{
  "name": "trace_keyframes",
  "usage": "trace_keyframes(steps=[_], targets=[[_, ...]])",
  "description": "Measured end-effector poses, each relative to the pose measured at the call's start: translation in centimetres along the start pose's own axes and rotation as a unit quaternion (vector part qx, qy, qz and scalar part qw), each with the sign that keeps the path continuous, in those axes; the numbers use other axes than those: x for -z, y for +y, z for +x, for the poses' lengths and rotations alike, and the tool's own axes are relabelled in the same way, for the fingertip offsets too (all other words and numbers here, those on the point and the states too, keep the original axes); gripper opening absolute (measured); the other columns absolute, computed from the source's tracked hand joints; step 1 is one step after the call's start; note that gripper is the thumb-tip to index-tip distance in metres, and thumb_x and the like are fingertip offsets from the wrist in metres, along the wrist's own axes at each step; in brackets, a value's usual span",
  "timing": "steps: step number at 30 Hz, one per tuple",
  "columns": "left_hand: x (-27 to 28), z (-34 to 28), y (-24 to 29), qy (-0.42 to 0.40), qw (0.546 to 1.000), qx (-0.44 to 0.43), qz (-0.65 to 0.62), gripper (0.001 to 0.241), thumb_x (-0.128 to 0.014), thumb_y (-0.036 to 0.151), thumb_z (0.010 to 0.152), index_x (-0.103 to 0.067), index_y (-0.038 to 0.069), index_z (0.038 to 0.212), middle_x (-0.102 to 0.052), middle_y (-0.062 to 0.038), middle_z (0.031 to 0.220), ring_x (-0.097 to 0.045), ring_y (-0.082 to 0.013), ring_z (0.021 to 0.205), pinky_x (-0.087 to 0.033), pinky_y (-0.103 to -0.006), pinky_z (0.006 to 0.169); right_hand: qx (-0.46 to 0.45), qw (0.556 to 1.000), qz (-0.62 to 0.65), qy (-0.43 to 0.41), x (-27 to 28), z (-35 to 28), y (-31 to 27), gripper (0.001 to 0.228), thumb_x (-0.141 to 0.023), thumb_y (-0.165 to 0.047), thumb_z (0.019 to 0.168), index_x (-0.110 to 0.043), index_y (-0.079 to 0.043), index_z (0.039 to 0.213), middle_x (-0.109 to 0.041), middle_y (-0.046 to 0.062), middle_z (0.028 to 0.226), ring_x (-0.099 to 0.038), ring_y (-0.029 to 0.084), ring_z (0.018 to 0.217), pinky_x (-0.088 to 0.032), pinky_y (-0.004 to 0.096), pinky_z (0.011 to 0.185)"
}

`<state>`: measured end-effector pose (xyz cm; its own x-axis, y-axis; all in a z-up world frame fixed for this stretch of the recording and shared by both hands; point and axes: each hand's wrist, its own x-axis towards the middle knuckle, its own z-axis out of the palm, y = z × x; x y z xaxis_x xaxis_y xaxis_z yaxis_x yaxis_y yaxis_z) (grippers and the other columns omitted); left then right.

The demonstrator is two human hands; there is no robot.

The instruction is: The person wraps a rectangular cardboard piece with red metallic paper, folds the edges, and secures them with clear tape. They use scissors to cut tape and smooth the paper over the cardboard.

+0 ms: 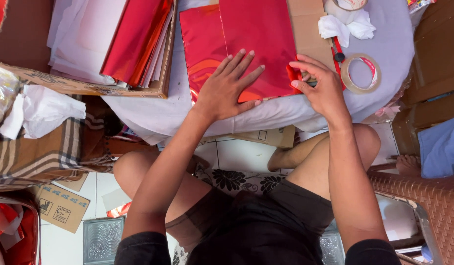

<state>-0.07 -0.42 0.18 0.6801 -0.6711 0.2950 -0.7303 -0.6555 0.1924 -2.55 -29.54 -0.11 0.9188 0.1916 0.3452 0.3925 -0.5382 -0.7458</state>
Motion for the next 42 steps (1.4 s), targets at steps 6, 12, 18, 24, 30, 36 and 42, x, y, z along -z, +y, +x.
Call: trace_keyframes(steps=[6, 12, 18, 24, 30, 36, 42], targets=[[0.6, 0.0, -0.3, 0.029, 0.997, -0.056, 0.036, 0.084, -0.035, 0.076, 0.101, -0.043, 0.016, 0.159, -0.036, -0.016, 0.164, -0.028, -0.0402, 0.152, -0.021, -0.0564, 0.123, -0.052, 0.996, 0.071, -0.019, 0.3, 0.6, -1.4, 0.044, -0.073, 0.005, 0.091, -0.066, -0.008, 0.133, -0.055, 0.012, 0.149, -0.058, 0.017, 0.114, -0.051, 0.026, 0.095], [0.4, -0.4, -0.2, 0.021, 0.998, -0.042, 0.029, 0.083, -0.036, 0.077, 0.102, -0.038, 0.019, 0.162, -0.032, -0.010, 0.166, -0.032, -0.0432, 0.149, -0.032, -0.0593, 0.118, -0.062, 0.993, 0.100, -0.024, 0.7, 0.7, -1.1, 0.041, -0.070, 0.002, 0.097, -0.063, -0.009, 0.137, -0.066, 0.005, 0.132, -0.059, 0.013, 0.116, -0.049, 0.023, 0.097], [0.2, -0.4, 0.1, 0.014, 0.998, -0.039, 0.043, 0.082, -0.032, 0.076, 0.104, -0.037, 0.019, 0.163, -0.030, -0.013, 0.166, -0.024, -0.0410, 0.152, -0.029, -0.0573, 0.122, -0.079, 0.994, -0.030, -0.066, 2.0, 1.1, -2.0, 0.044, -0.073, -0.002, 0.097, -0.068, -0.014, 0.139, -0.064, 0.007, 0.105, -0.060, 0.010, 0.088, -0.052, 0.023, 0.082], [0.3, -0.5, 0.6, -0.010, 0.995, -0.046, 0.088, 0.070, -0.028, 0.070, 0.109, -0.029, 0.029, 0.166, -0.024, -0.014, 0.169, -0.017, -0.0374, 0.155, -0.023, -0.0547, 0.126, -0.054, 0.996, -0.022, -0.060, 1.8, 0.8, -2.1, 0.042, -0.068, 0.001, 0.102, -0.066, -0.009, 0.143, -0.061, 0.006, 0.104, -0.060, 0.012, 0.085, -0.050, 0.026, 0.083], [0.7, -0.5, 1.1, 0.005, 0.993, -0.063, 0.099, 0.061, -0.024, 0.063, 0.111, -0.034, 0.034, 0.164, -0.028, -0.015, 0.168, -0.024, -0.0391, 0.155, -0.027, -0.0544, 0.125, -0.032, 0.996, 0.066, -0.047, 1.5, 0.6, -2.0, 0.037, -0.064, 0.009, 0.102, -0.062, 0.002, 0.139, -0.055, 0.019, 0.151, -0.055, 0.016, 0.104, -0.050, 0.027, 0.097], [1.1, 0.0, 1.3, -0.020, 0.994, -0.060, 0.091, 0.061, -0.021, 0.062, 0.110, -0.034, 0.036, 0.163, -0.027, -0.018, 0.168, -0.023, -0.0406, 0.155, -0.021, -0.0554, 0.126, -0.039, 0.997, 0.062, -0.038, 1.8, 0.6, -2.9, 0.034, -0.064, 0.011, 0.103, -0.062, 0.006, 0.136, -0.055, 0.020, 0.152, -0.057, 0.018, 0.107, -0.050, 0.028, 0.100], [1.4, -0.5, 0.5, -0.025, 0.989, -0.071, 0.124, 0.053, -0.031, 0.056, 0.114, -0.031, 0.038, 0.164, -0.026, -0.012, 0.169, -0.025, -0.0359, 0.156, -0.024, -0.0523, 0.126, -0.029, 0.999, 0.002, -0.035, 1.7, 0.6, -4.5, 0.025, -0.063, 0.004, 0.107, -0.066, 0.006, 0.132, -0.061, 0.022, 0.147, -0.061, 0.019, 0.101, -0.050, 0.031, 0.098]])
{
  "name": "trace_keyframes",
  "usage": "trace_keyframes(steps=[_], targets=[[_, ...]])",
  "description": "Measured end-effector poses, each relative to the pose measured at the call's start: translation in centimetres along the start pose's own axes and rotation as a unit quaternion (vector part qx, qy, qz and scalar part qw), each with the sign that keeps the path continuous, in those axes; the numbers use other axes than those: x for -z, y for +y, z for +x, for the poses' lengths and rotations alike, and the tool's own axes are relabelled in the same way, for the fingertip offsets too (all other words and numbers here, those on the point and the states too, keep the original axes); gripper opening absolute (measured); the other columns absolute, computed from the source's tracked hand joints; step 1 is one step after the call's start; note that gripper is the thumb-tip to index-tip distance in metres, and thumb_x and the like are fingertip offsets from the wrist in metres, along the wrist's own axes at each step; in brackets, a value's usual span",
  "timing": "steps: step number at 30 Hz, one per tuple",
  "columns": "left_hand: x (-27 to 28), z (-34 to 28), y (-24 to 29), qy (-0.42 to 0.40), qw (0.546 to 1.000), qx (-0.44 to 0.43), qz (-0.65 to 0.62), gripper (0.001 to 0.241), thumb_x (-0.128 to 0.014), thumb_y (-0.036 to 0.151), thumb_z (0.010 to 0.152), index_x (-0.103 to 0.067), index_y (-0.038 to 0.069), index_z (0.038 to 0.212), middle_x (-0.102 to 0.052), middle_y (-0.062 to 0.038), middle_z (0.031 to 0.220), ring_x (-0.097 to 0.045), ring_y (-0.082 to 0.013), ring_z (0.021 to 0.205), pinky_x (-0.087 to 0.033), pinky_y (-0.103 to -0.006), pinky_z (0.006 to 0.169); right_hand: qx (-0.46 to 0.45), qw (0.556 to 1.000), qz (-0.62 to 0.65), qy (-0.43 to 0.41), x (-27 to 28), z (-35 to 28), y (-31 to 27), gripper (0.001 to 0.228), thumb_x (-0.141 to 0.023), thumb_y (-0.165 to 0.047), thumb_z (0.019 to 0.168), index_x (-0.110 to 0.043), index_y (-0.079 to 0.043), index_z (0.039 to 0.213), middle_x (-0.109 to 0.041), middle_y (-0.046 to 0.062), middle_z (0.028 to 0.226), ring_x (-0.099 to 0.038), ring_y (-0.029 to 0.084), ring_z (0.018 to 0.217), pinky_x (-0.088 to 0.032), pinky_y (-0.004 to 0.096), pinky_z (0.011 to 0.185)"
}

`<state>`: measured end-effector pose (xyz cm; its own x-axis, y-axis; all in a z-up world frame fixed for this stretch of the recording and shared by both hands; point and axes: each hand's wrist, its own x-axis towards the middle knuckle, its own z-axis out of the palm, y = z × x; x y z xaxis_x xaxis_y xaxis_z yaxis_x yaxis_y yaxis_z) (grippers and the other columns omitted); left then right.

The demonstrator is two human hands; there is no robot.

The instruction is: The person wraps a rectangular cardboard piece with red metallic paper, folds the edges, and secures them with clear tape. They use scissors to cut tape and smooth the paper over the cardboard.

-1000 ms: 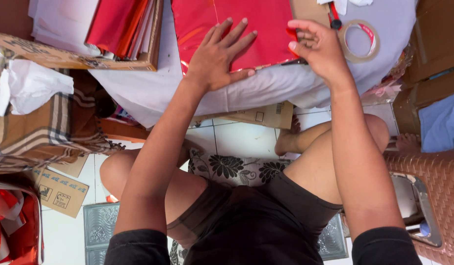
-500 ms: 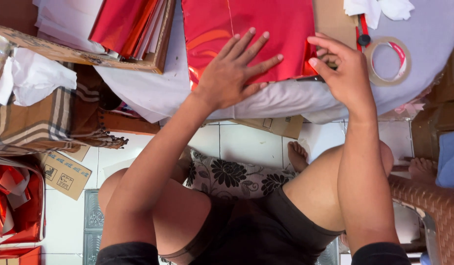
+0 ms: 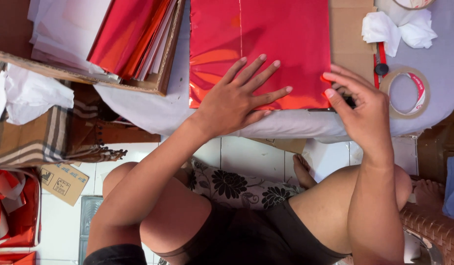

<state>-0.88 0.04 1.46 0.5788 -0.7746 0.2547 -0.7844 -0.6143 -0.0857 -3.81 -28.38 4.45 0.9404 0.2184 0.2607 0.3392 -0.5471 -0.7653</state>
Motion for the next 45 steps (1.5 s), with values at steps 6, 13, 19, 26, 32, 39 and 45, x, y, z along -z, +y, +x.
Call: trace_keyframes(steps=[6, 13, 19, 26, 32, 39, 45], targets=[[0.5, -1.2, -1.3, 0.000, 1.000, -0.002, -0.022, 0.051, -0.036, 0.050, 0.114, -0.034, 0.036, 0.163, -0.027, -0.011, 0.169, -0.028, -0.0338, 0.156, -0.024, -0.0508, 0.127, 0.028, 0.998, -0.062, -0.009, 0.0, 0.1, -0.5, 0.024, -0.066, -0.001, 0.105, -0.070, 0.000, 0.129, -0.067, 0.017, 0.136, -0.066, 0.019, 0.098, -0.050, 0.034, 0.102], [0.0, -1.4, -1.2, 0.007, 0.999, -0.001, -0.034, 0.052, -0.040, 0.049, 0.113, -0.035, 0.035, 0.163, -0.026, -0.013, 0.169, -0.025, -0.0350, 0.156, -0.024, -0.0500, 0.128, -0.001, 0.997, -0.073, 0.037, 0.5, -0.7, -0.1, 0.018, -0.064, 0.000, 0.110, -0.068, 0.002, 0.128, -0.072, 0.012, 0.119, -0.062, 0.018, 0.091, -0.050, 0.032, 0.087], [-0.2, -1.4, -1.1, 0.015, 1.000, 0.007, -0.009, 0.053, -0.043, 0.050, 0.113, -0.035, 0.035, 0.162, -0.029, -0.013, 0.168, -0.027, -0.0345, 0.155, -0.028, -0.0482, 0.126, 0.029, 0.996, -0.083, 0.017, -0.3, -0.9, -1.1, 0.021, -0.062, -0.005, 0.109, -0.070, 0.002, 0.126, -0.073, 0.012, 0.117, -0.065, 0.022, 0.104, -0.049, 0.035, 0.098], [-0.2, -1.4, -1.3, 0.026, 1.000, 0.000, -0.012, 0.050, -0.040, 0.051, 0.113, -0.039, 0.036, 0.161, -0.032, -0.012, 0.167, -0.032, -0.0342, 0.154, -0.031, -0.0480, 0.125, 0.024, 0.995, -0.092, 0.014, -0.5, -0.9, -0.4, 0.021, -0.062, -0.007, 0.110, -0.071, 0.001, 0.128, -0.071, 0.015, 0.124, -0.063, 0.023, 0.099, -0.050, 0.035, 0.094], [-0.4, -1.3, -0.9, 0.033, 0.999, 0.013, 0.015, 0.051, -0.041, 0.054, 0.113, -0.038, 0.037, 0.161, -0.035, -0.010, 0.166, -0.035, -0.0332, 0.152, -0.035, -0.0475, 0.121, 0.022, 0.996, -0.088, 0.014, -0.7, -0.6, -0.6, 0.020, -0.064, -0.002, 0.109, -0.071, 0.002, 0.128, -0.071, 0.015, 0.123, -0.060, 0.021, 0.090, -0.048, 0.032, 0.090], [-0.5, -1.3, -0.5, 0.033, 0.998, 0.028, 0.049, 0.052, -0.041, 0.058, 0.113, -0.037, 0.040, 0.161, -0.035, -0.009, 0.166, -0.039, -0.0324, 0.151, -0.039, -0.0456, 0.116, 0.036, 0.995, -0.088, 0.012, -0.9, -0.5, -0.9, 0.023, -0.069, 0.006, 0.106, -0.072, 0.003, 0.129, -0.069, 0.014, 0.113, -0.060, 0.020, 0.091, -0.049, 0.031, 0.088], [-0.5, -1.3, -0.3, 0.040, 0.997, 0.031, 0.061, 0.052, -0.043, 0.058, 0.113, -0.036, 0.040, 0.161, -0.036, -0.009, 0.165, -0.042, -0.0316, 0.150, -0.041, -0.0453, 0.115, 0.026, 0.995, -0.092, 0.015, -0.9, -0.5, -0.8, 0.022, -0.069, 0.005, 0.107, -0.073, 0.001, 0.129, -0.067, 0.011, 0.103, -0.058, 0.019, 0.087, -0.049, 0.031, 0.088]])
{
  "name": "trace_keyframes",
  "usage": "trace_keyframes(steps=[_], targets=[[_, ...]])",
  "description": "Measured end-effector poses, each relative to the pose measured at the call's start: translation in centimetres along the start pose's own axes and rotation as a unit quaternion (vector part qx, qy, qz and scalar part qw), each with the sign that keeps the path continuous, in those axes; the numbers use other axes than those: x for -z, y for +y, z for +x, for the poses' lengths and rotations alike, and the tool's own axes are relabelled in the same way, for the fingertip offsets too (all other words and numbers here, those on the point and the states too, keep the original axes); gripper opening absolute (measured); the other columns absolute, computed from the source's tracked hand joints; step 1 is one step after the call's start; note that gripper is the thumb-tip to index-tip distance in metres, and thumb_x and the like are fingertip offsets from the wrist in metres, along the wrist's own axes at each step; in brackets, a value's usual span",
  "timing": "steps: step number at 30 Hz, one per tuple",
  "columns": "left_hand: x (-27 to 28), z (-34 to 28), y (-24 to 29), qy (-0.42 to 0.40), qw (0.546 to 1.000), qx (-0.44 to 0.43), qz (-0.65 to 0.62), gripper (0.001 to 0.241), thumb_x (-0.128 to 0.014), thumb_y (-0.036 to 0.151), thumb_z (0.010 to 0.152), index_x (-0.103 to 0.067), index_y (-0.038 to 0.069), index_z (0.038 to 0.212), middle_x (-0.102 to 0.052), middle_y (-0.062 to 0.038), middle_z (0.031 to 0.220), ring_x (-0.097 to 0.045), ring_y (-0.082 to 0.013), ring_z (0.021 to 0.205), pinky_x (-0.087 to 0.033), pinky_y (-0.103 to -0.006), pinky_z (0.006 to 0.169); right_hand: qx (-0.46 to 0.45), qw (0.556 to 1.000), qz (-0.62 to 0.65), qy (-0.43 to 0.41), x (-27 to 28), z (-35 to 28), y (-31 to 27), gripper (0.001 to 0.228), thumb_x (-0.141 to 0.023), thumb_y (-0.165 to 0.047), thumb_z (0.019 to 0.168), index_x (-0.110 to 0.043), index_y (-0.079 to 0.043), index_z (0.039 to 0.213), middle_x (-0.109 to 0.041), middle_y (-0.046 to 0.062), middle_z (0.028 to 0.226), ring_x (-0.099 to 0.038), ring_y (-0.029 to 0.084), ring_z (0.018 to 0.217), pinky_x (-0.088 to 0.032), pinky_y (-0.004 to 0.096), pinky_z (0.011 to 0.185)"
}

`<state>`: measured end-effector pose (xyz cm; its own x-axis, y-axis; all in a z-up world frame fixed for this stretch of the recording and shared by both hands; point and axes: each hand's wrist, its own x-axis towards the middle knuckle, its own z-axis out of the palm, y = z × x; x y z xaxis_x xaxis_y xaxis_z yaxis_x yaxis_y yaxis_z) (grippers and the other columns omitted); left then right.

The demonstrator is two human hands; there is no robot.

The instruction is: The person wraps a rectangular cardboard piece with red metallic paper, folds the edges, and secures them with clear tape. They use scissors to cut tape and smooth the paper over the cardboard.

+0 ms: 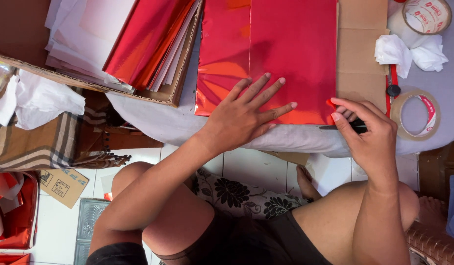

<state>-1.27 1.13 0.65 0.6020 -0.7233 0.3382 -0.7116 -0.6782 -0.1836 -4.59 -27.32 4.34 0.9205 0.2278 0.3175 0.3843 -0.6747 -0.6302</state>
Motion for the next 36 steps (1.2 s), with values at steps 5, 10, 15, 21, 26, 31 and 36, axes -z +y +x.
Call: trace_keyframes(steps=[5, 10, 15, 21, 26, 31, 36], targets=[[-0.04, -0.04, -0.09, -0.006, 1.000, -0.006, 0.005, 0.053, -0.043, 0.059, 0.112, -0.035, 0.041, 0.161, -0.037, -0.009, 0.165, -0.040, -0.0307, 0.150, -0.041, -0.0446, 0.114, -0.026, 0.999, 0.018, -0.005, 0.05, -0.08, 0.34, 0.024, -0.069, 0.006, 0.106, -0.073, 0.000, 0.128, -0.068, 0.009, 0.102, -0.058, 0.017, 0.087, -0.049, 0.030, 0.088], [0.25, 0.10, -0.24, -0.013, 1.000, -0.010, -0.021, 0.053, -0.046, 0.056, 0.112, -0.036, 0.040, 0.161, -0.034, -0.008, 0.167, -0.037, -0.0299, 0.152, -0.037, -0.0455, 0.119, -0.044, 0.998, 0.034, -0.011, 0.26, -0.11, 0.62, 0.024, -0.069, 0.004, 0.104, -0.072, -0.001, 0.128, -0.067, 0.008, 0.102, -0.058, 0.017, 0.088, -0.049, 0.030, 0.089], [0.55, 0.13, -0.34, -0.010, 1.000, -0.013, -0.022, 0.055, -0.041, 0.060, 0.112, -0.037, 0.037, 0.161, -0.035, -0.009, 0.166, -0.040, -0.0309, 0.150, -0.040, -0.0473, 0.117, -0.030, 0.999, 0.029, -0.017, 0.28, -0.02, 0.63, 0.024, -0.069, 0.003, 0.103, -0.072, -0.002, 0.127, -0.067, 0.008, 0.101, -0.058, 0.017, 0.087, -0.049, 0.031, 0.089], [0.43, 0.15, -0.31, -0.022, 1.000, -0.009, -0.016, 0.056, -0.045, 0.058, 0.111, -0.035, 0.037, 0.162, -0.032, -0.009, 0.167, -0.038, -0.0309, 0.152, -0.039, -0.0469, 0.117, 0.001, 0.999, 0.011, -0.035, 0.26, 0.08, 0.58, 0.024, -0.068, -0.005, 0.106, -0.071, -0.002, 0.130, -0.063, 0.009, 0.100, -0.056, 0.018, 0.087, -0.048, 0.032, 0.090], [0.35, 0.15, -0.25, -0.020, 1.000, -0.007, -0.013, 0.055, -0.044, 0.057, 0.113, -0.034, 0.037, 0.163, -0.033, -0.009, 0.167, -0.038, -0.0308, 0.152, -0.039, -0.0467, 0.118, -0.005, 0.999, -0.001, -0.034, 0.17, 0.00, 0.60, 0.026, -0.070, -0.007, 0.104, -0.072, -0.004, 0.130, -0.063, 0.008, 0.102, -0.055, 0.017, 0.086, -0.048, 0.031, 0.088], [0.27, 0.17, -0.23, -0.025, 1.000, -0.009, 0.002, 0.057, -0.045, 0.059, 0.112, -0.032, 0.038, 0.163, -0.032, -0.008, 0.167, -0.038, -0.0298, 0.152, -0.041, -0.0465, 0.116, 0.004, 1.000, 0.000, -0.031, 0.14, -0.07, 0.67, 0.025, -0.071, -0.005, 0.104, -0.072, -0.003, 0.129, -0.064, 0.008, 0.100, -0.055, 0.018, 0.085, -0.048, 0.031, 0.088], [0.12, 0.23, -0.31, -0.006, 1.000, -0.007, -0.024, 0.053, -0.046, 0.055, 0.112, -0.039, 0.038, 0.161, -0.036, -0.009, 0.165, -0.041, -0.0308, 0.150, -0.041, -0.0471, 0.115, 0.003, 1.000, 0.004, -0.025, 0.23, -0.04, 0.49, 0.024, -0.070, -0.003, 0.104, -0.072, -0.002, 0.128, -0.064, 0.008, 0.099, -0.056, 0.017, 0.086, -0.048, 0.031, 0.090]])
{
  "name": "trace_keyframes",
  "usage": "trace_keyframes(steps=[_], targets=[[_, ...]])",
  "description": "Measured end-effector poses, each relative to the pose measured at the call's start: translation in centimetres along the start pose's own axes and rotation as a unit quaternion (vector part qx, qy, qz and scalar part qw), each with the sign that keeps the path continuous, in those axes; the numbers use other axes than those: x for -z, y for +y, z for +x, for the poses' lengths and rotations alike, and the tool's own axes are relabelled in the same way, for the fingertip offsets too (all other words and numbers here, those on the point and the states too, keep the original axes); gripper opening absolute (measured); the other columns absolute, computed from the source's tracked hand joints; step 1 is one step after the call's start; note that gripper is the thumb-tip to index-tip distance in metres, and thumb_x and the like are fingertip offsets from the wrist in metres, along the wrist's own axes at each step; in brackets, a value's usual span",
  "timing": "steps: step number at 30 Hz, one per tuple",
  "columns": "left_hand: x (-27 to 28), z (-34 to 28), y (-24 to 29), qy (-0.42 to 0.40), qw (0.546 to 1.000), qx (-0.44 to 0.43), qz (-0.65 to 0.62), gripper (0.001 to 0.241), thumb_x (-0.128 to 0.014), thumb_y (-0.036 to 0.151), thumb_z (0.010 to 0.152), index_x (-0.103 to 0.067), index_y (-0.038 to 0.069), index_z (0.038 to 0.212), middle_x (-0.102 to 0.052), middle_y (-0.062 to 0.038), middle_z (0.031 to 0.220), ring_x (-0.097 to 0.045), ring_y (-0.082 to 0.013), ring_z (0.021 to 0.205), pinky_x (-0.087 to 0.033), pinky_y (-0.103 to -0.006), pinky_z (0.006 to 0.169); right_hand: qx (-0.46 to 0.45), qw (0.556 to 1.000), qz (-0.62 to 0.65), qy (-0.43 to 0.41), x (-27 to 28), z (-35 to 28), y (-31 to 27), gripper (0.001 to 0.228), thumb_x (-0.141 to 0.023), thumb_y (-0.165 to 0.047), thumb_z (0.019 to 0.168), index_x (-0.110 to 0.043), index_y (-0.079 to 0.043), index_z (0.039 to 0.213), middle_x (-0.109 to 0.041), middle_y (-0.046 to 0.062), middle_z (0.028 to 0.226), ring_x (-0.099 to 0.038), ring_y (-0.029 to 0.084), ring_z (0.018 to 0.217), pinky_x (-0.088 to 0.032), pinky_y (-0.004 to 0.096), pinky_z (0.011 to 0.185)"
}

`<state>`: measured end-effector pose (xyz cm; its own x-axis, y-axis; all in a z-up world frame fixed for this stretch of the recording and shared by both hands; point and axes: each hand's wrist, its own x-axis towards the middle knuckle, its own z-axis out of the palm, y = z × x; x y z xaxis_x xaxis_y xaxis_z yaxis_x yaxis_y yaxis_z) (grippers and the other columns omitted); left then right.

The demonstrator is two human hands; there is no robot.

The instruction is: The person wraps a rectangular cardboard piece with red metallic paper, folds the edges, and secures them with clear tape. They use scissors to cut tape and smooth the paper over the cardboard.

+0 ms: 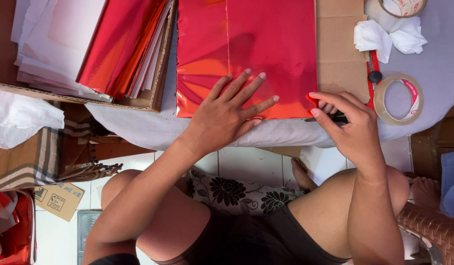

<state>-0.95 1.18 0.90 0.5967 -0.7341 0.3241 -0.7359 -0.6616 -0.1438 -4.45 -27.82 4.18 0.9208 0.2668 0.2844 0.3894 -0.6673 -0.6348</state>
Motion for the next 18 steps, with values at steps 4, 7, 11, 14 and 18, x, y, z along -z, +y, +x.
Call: trace_keyframes(steps=[4, 7, 11, 14, 18], targets=[[0.0, 0.0, 0.0, 0.007, 1.000, -0.003, -0.004, 0.052, -0.047, 0.054, 0.112, -0.041, 0.037, 0.160, -0.038, -0.009, 0.164, -0.041, -0.0313, 0.150, -0.042, -0.0475, 0.115, -0.005, 1.000, 0.004, 0.004, -0.1, 0.0, 0.1, 0.024, -0.071, -0.003, 0.104, -0.072, -0.003, 0.128, -0.063, 0.006, 0.095, -0.055, 0.017, 0.085, -0.047, 0.031, 0.089], [0.0, 0.0, 0.1, 0.011, 1.000, -0.004, 0.008, 0.056, -0.053, 0.056, 0.111, -0.038, 0.037, 0.161, -0.036, -0.008, 0.166, -0.038, -0.0297, 0.152, -0.042, -0.0461, 0.114, -0.006, 1.000, 0.002, 0.008, 0.1, 0.0, 0.0, 0.022, -0.070, -0.004, 0.104, -0.073, -0.003, 0.126, -0.064, 0.005, 0.094, -0.055, 0.017, 0.085, -0.048, 0.031, 0.089], [0.2, 0.2, 0.2, 0.013, 1.000, -0.002, 0.001, 0.053, -0.052, 0.053, 0.111, -0.041, 0.035, 0.160, -0.037, -0.009, 0.165, -0.041, -0.0310, 0.150, -0.043, -0.0463, 0.113, -0.008, 0.999, -0.003, 0.035, 0.6, -0.1, 0.4, 0.020, -0.069, -0.002, 0.106, -0.073, -0.002, 0.125, -0.064, 0.006, 0.095, -0.055, 0.017, 0.084, -0.047, 0.031, 0.086], [0.2, 0.3, 0.2, 0.016, 1.000, 0.001, -0.003, 0.052, -0.053, 0.052, 0.110, -0.044, 0.034, 0.158, -0.040, -0.009, 0.163, -0.042, -0.0320, 0.149, -0.043, -0.0475, 0.112, -0.006, 0.998, -0.016, 0.066, 0.8, -0.3, 0.9, 0.018, -0.067, 0.002, 0.109, -0.074, -0.001, 0.125, -0.064, 0.009, 0.097, -0.056, 0.019, 0.083, -0.047, 0.033, 0.083], [0.3, 0.3, 0.3, 0.013, 1.000, 0.002, -0.007, 0.050, -0.051, 0.051, 0.110, -0.047, 0.033, 0.157, -0.040, -0.010, 0.163, -0.043, -0.0326, 0.148, -0.042, -0.0489, 0.112, 0.006, 0.997, -0.022, 0.069, 0.5, -0.4, 0.8, 0.017, -0.066, 0.003, 0.109, -0.074, -0.001, 0.124, -0.064, 0.009, 0.097, -0.055, 0.019, 0.082, -0.047, 0.032, 0.081]])
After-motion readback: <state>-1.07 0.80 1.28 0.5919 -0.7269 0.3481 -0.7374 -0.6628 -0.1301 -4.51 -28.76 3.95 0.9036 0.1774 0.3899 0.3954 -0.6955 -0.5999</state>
